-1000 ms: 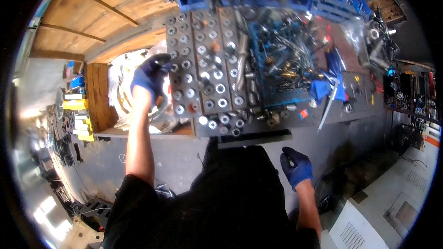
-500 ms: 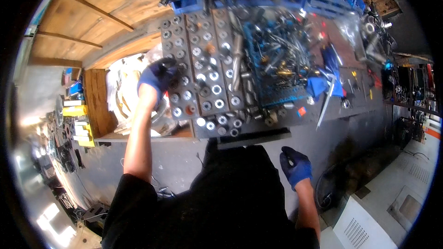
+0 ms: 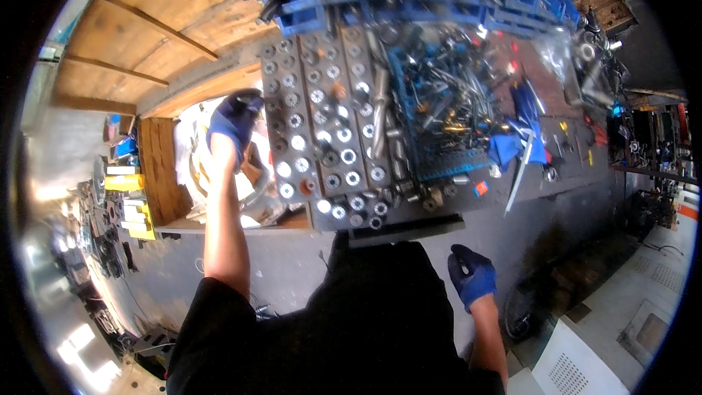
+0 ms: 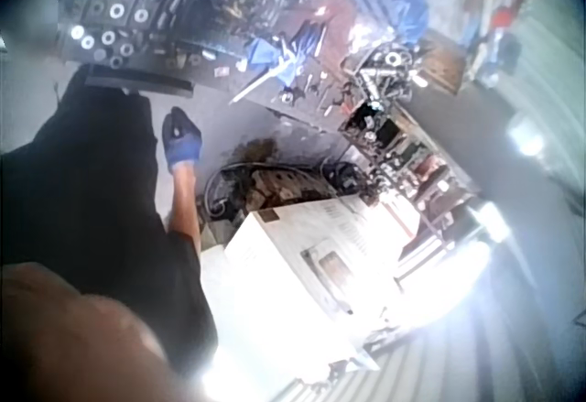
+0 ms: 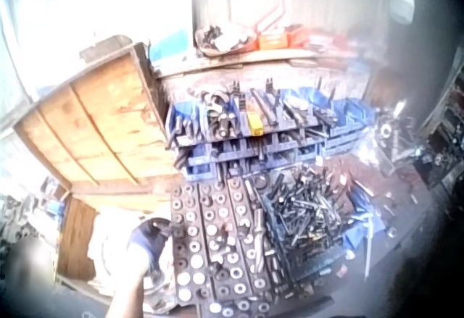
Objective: The person walks through a workshop and puts on blue gloves. They then pick up a metal part and use a caliper to measure its dimensions. The person places the part on a workbench and continues to measure other metal components.
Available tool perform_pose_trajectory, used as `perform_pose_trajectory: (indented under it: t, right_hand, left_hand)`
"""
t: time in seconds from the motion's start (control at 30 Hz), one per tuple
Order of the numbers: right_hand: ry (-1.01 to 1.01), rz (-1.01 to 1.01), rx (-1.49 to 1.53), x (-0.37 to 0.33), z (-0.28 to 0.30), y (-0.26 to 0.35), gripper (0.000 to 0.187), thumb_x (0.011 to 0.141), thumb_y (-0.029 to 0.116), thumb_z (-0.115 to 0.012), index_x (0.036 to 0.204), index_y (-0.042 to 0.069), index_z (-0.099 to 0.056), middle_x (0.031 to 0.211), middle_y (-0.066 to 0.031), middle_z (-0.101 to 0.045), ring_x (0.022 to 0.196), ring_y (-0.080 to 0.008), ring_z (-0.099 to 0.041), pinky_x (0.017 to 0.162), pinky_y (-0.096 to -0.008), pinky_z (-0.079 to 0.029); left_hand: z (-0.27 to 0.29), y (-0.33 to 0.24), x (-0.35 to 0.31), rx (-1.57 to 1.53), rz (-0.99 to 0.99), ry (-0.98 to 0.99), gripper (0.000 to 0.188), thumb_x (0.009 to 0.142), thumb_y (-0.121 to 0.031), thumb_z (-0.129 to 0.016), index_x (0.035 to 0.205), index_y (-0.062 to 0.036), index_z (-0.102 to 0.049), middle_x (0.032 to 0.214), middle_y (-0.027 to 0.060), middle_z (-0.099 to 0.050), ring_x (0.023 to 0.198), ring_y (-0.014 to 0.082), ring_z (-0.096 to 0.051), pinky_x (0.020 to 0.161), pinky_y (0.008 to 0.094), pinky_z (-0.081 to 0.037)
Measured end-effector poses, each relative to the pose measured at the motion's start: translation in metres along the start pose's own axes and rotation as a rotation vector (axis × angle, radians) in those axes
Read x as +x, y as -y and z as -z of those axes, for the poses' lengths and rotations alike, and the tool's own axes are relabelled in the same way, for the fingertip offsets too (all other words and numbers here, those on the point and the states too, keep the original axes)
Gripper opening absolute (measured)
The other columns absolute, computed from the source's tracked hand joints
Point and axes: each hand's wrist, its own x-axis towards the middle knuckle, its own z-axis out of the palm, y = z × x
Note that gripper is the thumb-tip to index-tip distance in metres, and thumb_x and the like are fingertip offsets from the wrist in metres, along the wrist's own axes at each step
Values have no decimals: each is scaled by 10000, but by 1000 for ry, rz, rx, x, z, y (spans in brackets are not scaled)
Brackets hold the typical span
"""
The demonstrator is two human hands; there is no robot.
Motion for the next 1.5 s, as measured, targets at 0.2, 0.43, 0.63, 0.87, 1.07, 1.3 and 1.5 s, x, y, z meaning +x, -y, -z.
perform_pose_trajectory:
  t: [0.2, 0.43, 0.63, 0.87, 1.07, 1.3, 1.5]
  right_hand:
    - [-15, -15, 40, 0, -1, 0, 262, 919, 151, -706, 1141, 18, -747, 1058, -211, -754, 937, -305, -752, 842, -363, -590]
    - [-18, -16, 6, -2, 0, -1, 252, 923, 142, -698, 1137, 19, -750, 1080, -208, -754, 965, -318, -747, 853, -363, -593]
    - [-22, -67, 17, -3, -1, 0, 250, 923, 136, -696, 1137, 18, -752, 1086, -211, -753, 964, -319, -747, 846, -365, -596]
    - [-34, -53, 13, -4, -1, -6, 254, 912, 133, -710, 1139, 27, -755, 1079, -208, -755, 939, -303, -751, 820, -362, -595]
    - [-75, -72, 51, -9, -5, -11, 253, 912, 143, -717, 1131, 22, -753, 1051, -199, -759, 896, -284, -750, 796, -355, -595]
    - [-50, -52, 60, -8, -9, -17, 253, 915, 149, -712, 1128, 20, -752, 1048, -205, -756, 912, -295, -751, 800, -359, -597]
    - [-74, 18, 43, 1, -8, -21, 245, 915, 135, -707, 1128, 22, -753, 1054, -212, -753, 930, -312, -751, 816, -365, -596]
  left_hand:
    - [-11, 16, 55, -61, 74, -172, 277, 964, -265, -730, 1194, -112, -728, 998, 94, -754, 846, 149, -655, 769, 309, -523]
    - [-23, 29, 107, 8, -28, -151, 297, 970, -259, -684, 1218, -99, -718, 1071, 113, -763, 953, 199, -700, 851, 325, -528]
    - [-36, 6, 116, -204, 59, -10, 322, 971, -231, -690, 1250, -70, -694, 1075, 115, -751, 904, 174, -695, 801, 293, -541]
    - [-39, -8, 141, 328, -161, 117, 210, 979, -141, -685, 1157, -42, -735, 1003, 32, -754, 846, 135, -651, 792, 295, -526]
    - [-13, -26, 135, 230, -128, 31, 215, 959, -135, -710, 1159, -66, -748, 967, 21, -750, 814, 122, -624, 755, 277, -505]
    - [27, 33, 118, 180, -28, 38, 216, 966, -236, -700, 1132, -109, -754, 917, 31, -745, 720, 106, -563, 657, 285, -463]
    - [17, 36, 105, -50, -81, 109, 227, 967, -211, -695, 1146, -78, -737, 930, 10, -707, 732, 94, -541, 671, 268, -457]
